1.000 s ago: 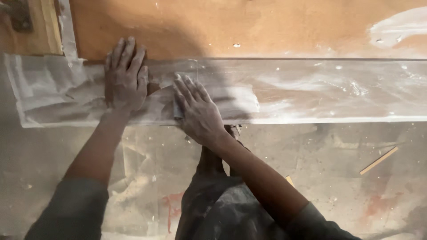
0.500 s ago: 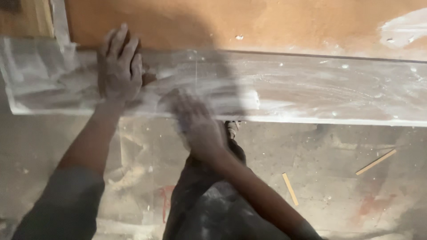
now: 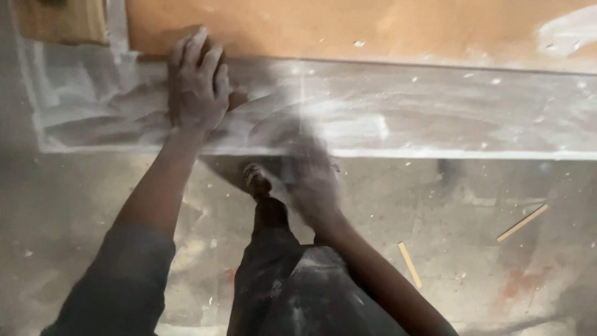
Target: The person sands the surfaces and edges of a wooden structure, likely a door or large panel, using a sanding block. They apply firm pressure and move the block in repeated strokes across sections treated with white filler, then work on the corner joints and hinges.
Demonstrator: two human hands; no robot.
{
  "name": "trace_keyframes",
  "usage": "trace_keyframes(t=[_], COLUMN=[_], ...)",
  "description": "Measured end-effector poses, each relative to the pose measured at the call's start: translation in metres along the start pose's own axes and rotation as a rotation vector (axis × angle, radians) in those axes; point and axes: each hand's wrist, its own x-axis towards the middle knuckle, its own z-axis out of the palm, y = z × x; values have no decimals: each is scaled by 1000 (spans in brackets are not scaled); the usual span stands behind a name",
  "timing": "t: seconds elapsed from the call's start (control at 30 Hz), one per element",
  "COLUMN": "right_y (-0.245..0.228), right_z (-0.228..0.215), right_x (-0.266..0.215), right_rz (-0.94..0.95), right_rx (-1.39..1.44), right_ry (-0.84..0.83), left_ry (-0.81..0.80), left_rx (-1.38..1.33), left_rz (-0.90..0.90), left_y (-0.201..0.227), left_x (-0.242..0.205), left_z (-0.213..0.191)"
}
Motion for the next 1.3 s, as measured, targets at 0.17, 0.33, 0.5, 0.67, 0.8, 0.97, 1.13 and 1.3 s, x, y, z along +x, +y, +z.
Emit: trace_keyframes(t=[0.17,0.33,0.5,0.67,0.8,0.97,1.13,1.3], right_y=[52,126,-58,-38,106,35,-67,114], right_z=[-61,-117,13,-7,-128,-36,19,-123], right_x=[-9,-45,1,18,-29,7,44,-11], right_rz=[199,561,200,-25,485,547,106,419], right_rx=[-417,-411,-260,-422,-464,-198,-34,-250], right_ry=[-545,-83,-220,-441,-119,-171,-355,30], left_ry=[40,104,53,-222,-127,-123,-113,-57], left_rx=[-77,-134,-36,-171,95,27,-51,-89], left_rz=[-1,-8,-33,292,352,268,299,280], left_y=[-12,-10,-5,-62,-74,-63,-64,-58], left_x=[2,0,8,-3,-17,-14,-19,-17], left_z=[16,21,15,-13,-36,-39,-49,-58])
